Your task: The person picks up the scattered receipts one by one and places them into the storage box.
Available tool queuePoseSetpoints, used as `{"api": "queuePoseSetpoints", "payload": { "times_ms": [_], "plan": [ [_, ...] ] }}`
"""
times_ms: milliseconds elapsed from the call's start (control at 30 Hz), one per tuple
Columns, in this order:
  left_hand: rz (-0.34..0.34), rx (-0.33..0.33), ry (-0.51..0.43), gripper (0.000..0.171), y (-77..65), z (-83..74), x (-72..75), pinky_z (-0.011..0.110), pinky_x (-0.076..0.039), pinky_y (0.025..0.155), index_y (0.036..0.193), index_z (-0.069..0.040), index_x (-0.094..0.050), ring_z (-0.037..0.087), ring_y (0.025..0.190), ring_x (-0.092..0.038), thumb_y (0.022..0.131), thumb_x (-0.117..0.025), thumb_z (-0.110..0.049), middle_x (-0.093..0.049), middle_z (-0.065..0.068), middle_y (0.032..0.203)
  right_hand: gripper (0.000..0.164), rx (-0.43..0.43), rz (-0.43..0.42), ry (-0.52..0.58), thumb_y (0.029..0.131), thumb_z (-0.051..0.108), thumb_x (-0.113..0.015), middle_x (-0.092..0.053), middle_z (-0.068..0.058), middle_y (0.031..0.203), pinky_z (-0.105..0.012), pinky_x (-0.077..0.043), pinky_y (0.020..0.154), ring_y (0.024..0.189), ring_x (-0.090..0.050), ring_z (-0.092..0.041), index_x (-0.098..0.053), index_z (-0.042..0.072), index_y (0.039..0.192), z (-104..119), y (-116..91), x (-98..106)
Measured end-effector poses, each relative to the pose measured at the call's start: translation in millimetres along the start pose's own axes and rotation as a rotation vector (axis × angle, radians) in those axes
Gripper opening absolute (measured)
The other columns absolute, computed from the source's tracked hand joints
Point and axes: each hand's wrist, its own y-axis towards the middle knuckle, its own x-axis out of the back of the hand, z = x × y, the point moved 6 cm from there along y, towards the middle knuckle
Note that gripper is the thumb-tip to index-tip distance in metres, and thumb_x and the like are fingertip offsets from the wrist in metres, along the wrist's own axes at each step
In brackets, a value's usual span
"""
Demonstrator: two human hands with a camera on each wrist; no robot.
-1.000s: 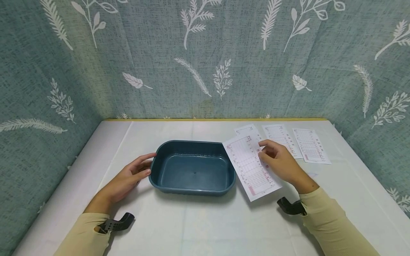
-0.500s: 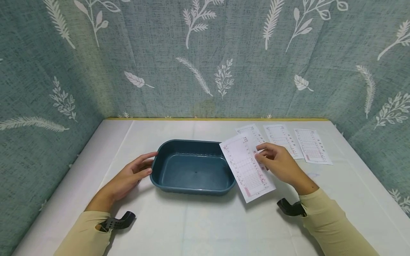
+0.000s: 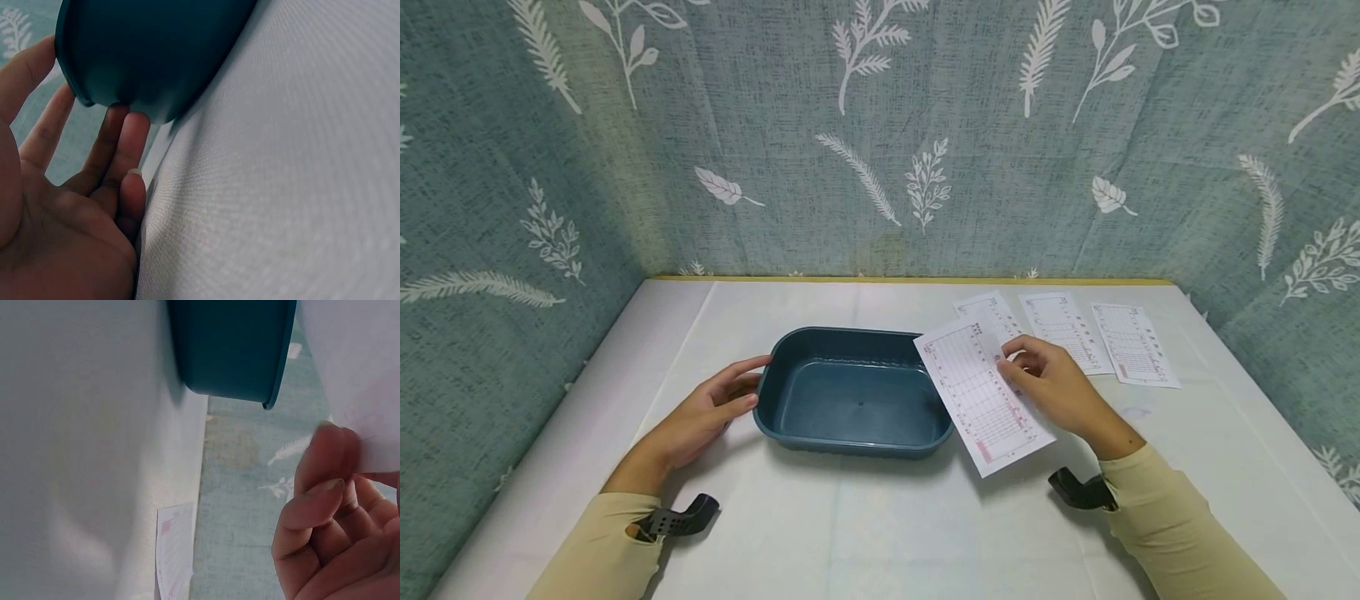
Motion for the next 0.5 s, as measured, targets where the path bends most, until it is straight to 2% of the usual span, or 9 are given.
{"api": "queuePoseSetpoints", "payload": {
  "times_ms": [200,267,500],
  "plan": [
    [0.004,-0.005,-0.007,0.057,-0.3,-0.7,-0.1,0.009,-0.039,0.096,0.155,-0.02,-0.035,0.037,0.141,-0.036,0.102,-0.057,-0.025,-0.041,0.021,0.153,0.02,-0.013,0.002,0.006,0.1,0.018,-0.061,-0.062,-0.007,0.074,-0.026,-0.049,0.057,0.061,-0.058,-0.014,-0.06,0.003,0.113,0.1,-0.4,-1.3],
    [0.006,-0.006,-0.011,0.057,-0.3,-1.0,-0.3,0.009,-0.039,0.096,0.155,-0.02,-0.035,0.035,0.141,-0.037,0.103,-0.057,-0.025,-0.04,0.021,0.153,0.02,-0.019,0.001,0.006,0.1,0.018,-0.061,-0.062,-0.007,0.075,-0.026,-0.048,0.057,0.062,-0.057,-0.014,-0.06,0.003,0.114,-0.1,-0.6,-1.2],
    [0.012,-0.013,-0.02,0.057,-0.7,-1.3,0.0,0.009,-0.039,0.097,0.155,-0.019,-0.035,0.003,0.127,-0.046,0.103,-0.056,-0.024,-0.041,0.021,0.152,0.02,0.003,-0.017,-0.008,0.096,0.006,-0.058,-0.062,-0.008,0.081,-0.023,-0.042,0.065,0.067,-0.052,-0.012,-0.061,0.002,0.115,2.4,-1.7,1.9]
  ]
}}
